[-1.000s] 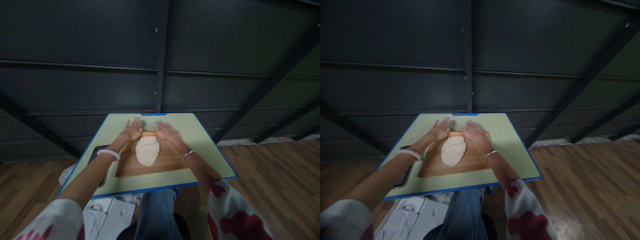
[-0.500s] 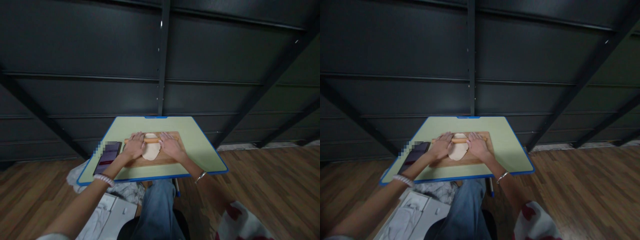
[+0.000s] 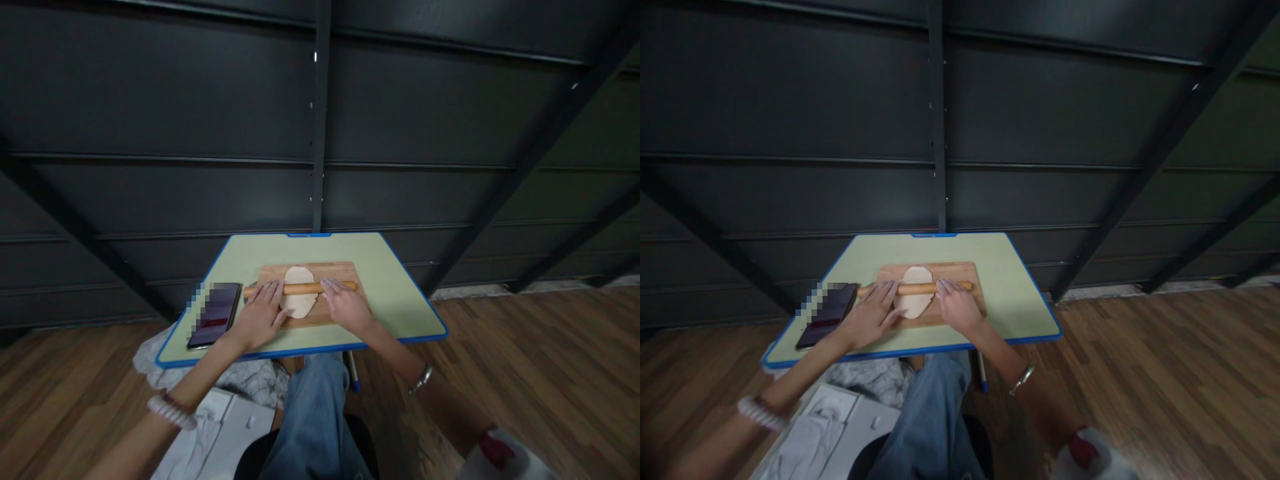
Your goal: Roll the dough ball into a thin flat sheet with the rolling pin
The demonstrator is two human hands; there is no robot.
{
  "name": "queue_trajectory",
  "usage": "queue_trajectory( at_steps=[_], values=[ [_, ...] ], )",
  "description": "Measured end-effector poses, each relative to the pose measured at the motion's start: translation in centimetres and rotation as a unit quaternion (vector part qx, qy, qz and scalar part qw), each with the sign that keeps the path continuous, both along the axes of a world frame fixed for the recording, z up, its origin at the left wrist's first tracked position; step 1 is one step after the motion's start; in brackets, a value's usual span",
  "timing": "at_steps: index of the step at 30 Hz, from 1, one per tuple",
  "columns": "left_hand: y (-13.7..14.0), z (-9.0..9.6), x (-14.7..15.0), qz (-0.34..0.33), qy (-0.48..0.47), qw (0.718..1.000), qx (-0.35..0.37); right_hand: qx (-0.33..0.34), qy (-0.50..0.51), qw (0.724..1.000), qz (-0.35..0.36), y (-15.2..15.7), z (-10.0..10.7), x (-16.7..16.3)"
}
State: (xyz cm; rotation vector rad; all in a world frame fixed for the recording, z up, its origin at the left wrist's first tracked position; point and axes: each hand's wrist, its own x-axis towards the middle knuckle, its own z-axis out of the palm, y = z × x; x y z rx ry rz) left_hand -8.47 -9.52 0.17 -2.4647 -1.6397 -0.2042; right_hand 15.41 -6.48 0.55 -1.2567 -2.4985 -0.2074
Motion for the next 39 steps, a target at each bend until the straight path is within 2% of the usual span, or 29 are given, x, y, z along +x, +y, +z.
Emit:
queue_trajectory(
  at_steps=[5,9,12,17,19,23,26,29,33,39],
  values=[
    [2.8,1.2,0.0,0.014,0.017,0.997,-0.07,-0.023,-0.015,1.0,-0.009,3.2,0.3,-0.6],
    [5.9,1.8,0.1,0.02,0.007,0.995,-0.1,-0.047,-0.027,0.999,0.001,6.0,0.4,-1.2],
    [8.6,1.6,-0.1,0.041,-0.004,0.991,-0.127,-0.058,-0.036,0.998,0.002,8.1,0.4,-1.5],
    [12.6,1.1,-1.1,0.007,-0.001,0.988,-0.155,-0.094,-0.051,0.994,-0.028,11.9,0.4,-2.2],
    [13.9,0.8,-1.4,0.014,-0.005,0.986,-0.166,-0.117,-0.042,0.991,-0.047,13.4,0.5,-2.5],
    [15.3,0.1,-1.5,0.054,-0.01,0.991,-0.126,-0.149,-0.024,0.986,-0.075,15.1,0.6,-3.0],
    [14.9,0.2,-1.1,0.071,-0.003,0.991,-0.11,-0.158,-0.028,0.983,-0.093,14.9,0.5,-3.1],
    [13.2,0.6,-0.7,0.071,0.007,0.991,-0.113,-0.147,-0.032,0.983,-0.101,13.5,0.3,-2.9],
    [10.1,0.9,-0.3,0.055,0.006,0.996,-0.074,-0.089,-0.028,0.992,-0.082,10.2,-0.4,-2.4],
    [5.6,0.1,-0.4,0.026,-0.02,0.999,-0.001,-0.018,0.012,0.998,-0.065,4.8,-0.7,-1.4]
  ],
)
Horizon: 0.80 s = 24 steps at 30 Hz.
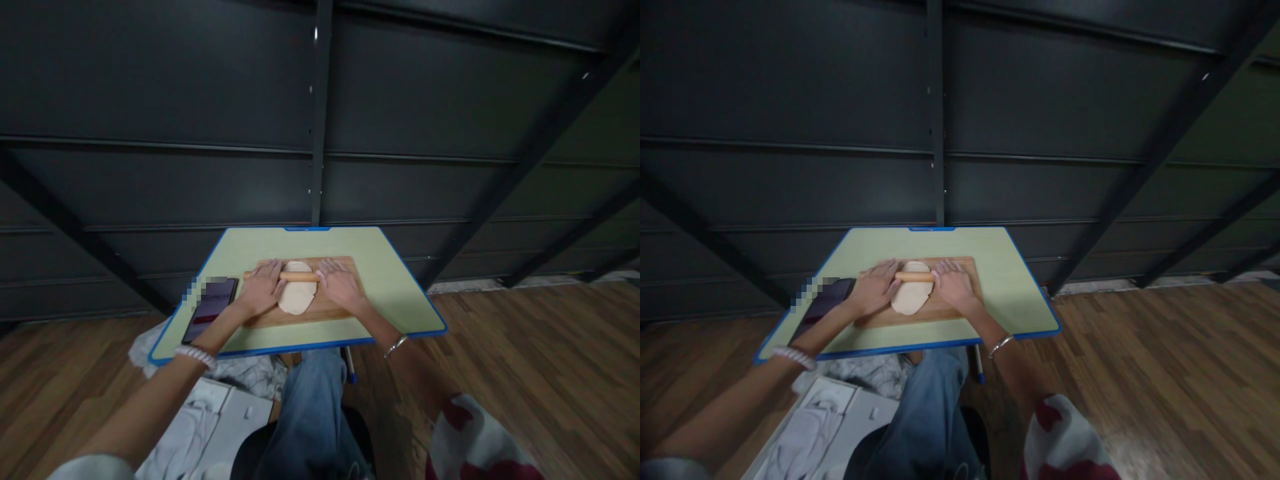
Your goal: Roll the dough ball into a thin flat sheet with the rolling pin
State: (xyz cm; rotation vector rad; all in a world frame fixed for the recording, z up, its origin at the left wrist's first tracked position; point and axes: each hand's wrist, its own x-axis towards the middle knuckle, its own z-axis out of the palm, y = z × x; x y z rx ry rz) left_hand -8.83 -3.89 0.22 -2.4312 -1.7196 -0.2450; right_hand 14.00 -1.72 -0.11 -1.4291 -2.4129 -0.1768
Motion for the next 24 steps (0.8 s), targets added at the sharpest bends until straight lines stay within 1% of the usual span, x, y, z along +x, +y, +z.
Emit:
queue_trajectory(
  at_steps=[2,6,10,13,16,18,20,22,24],
  values=[
    [-1.3,-0.1,-0.1,-0.011,-0.009,1.0,0.007,0.001,-0.001,1.0,0.01,-1.3,0.3,0.3],
    [-3.7,0.0,-0.4,-0.034,-0.022,0.999,0.022,-0.019,-0.013,1.0,0.019,-3.2,0.6,1.0],
    [-5.2,0.0,-0.6,-0.06,-0.048,0.996,0.042,-0.031,0.001,0.999,0.015,-4.6,0.6,1.3],
    [-5.3,0.4,-1.0,-0.073,-0.072,0.994,0.045,-0.037,0.011,0.999,0.011,-5.5,0.5,1.5],
    [-4.3,1.1,-1.3,-0.075,-0.1,0.992,0.017,-0.033,0.014,0.999,0.007,-6.1,0.2,1.6],
    [-3.4,1.5,-1.3,-0.06,-0.124,0.99,-0.006,-0.028,0.022,0.999,0.008,-6.4,0.0,1.7],
    [-2.9,1.7,-1.0,-0.027,-0.148,0.988,-0.012,-0.027,0.033,0.999,0.012,-6.5,-0.2,1.7],
    [-3.0,1.5,-0.7,-0.001,-0.166,0.986,0.002,-0.026,0.039,0.999,0.014,-6.6,-0.4,1.7],
    [-3.5,1.1,-0.5,0.0,-0.166,0.986,0.024,-0.016,0.038,0.999,0.017,-6.8,-0.6,1.6]
  ],
)
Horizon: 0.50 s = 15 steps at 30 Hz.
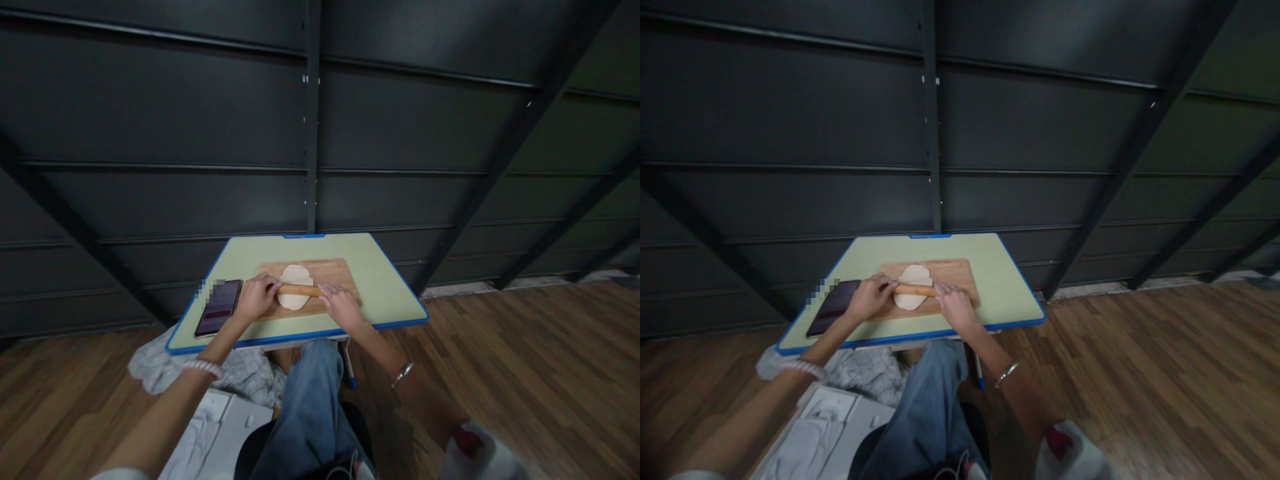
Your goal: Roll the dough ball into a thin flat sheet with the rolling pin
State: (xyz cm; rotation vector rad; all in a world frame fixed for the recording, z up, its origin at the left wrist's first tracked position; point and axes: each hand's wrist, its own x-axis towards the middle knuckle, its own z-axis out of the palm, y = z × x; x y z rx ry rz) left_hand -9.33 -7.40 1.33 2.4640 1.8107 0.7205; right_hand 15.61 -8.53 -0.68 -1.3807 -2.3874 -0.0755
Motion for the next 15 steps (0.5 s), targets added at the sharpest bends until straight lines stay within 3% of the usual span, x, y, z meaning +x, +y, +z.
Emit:
queue_trajectory(
  at_steps=[6,15],
  values=[
    [-2.2,-1.2,-0.4,0.007,0.032,0.999,0.035,0.029,-0.006,0.999,0.017,-0.3,0.5,-0.1],
    [-3.6,-2.1,-0.6,-0.025,-0.073,0.995,0.06,-0.006,0.042,0.997,0.058,0.3,-0.1,1.2]
  ],
)
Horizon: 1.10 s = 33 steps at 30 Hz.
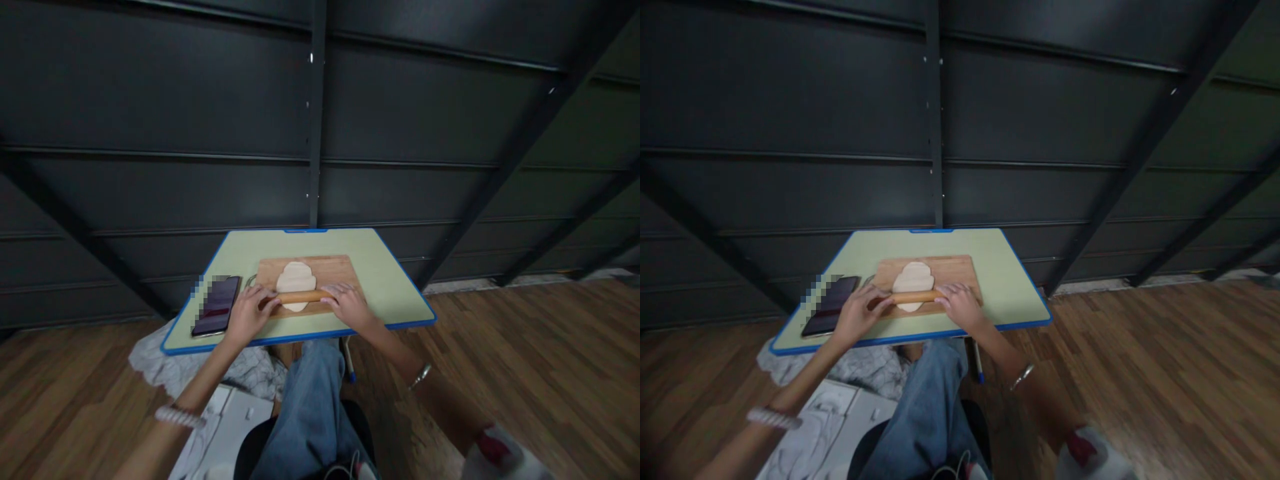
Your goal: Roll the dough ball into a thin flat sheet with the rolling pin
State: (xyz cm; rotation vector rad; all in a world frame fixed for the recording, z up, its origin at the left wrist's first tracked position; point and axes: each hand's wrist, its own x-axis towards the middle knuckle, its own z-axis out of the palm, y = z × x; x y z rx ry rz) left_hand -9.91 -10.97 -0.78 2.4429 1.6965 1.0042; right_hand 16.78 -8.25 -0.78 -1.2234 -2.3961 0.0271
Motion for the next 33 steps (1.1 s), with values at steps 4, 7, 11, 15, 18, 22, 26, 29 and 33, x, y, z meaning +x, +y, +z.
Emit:
queue_trajectory(
  at_steps=[4,7,11,15,18,22,26,29,33],
  values=[
    [0.0,-0.5,-0.2,-0.006,-0.043,0.999,0.01,-0.005,0.044,0.999,-0.008,-0.4,-0.3,-0.3],
    [0.4,-0.1,-0.1,0.004,-0.036,0.999,-0.007,-0.021,0.024,0.999,-0.035,-0.2,0.0,-0.6],
    [1.7,1.3,0.3,0.043,0.016,0.998,-0.05,-0.041,-0.028,0.998,-0.041,0.9,0.7,-0.9],
    [2.8,2.2,0.9,0.077,0.082,0.99,-0.084,-0.036,-0.089,0.995,-0.035,2.1,1.4,-1.0],
    [3.4,2.3,1.4,0.105,0.157,0.979,-0.073,-0.024,-0.115,0.993,-0.026,2.8,1.8,-1.1],
    [5.0,2.3,1.8,0.139,0.205,0.965,-0.091,-0.018,-0.122,0.992,-0.006,4.6,1.9,-1.2],
    [7.6,2.6,1.8,0.141,0.206,0.956,-0.157,-0.013,-0.149,0.989,0.004,7.0,1.6,-1.4],
    [9.4,2.8,1.8,0.139,0.214,0.949,-0.184,0.001,-0.183,0.983,0.008,8.7,1.4,-1.7],
    [11.1,2.9,1.7,0.131,0.232,0.953,-0.141,0.0,-0.192,0.981,-0.018,10.2,1.6,-2.1]
  ],
)
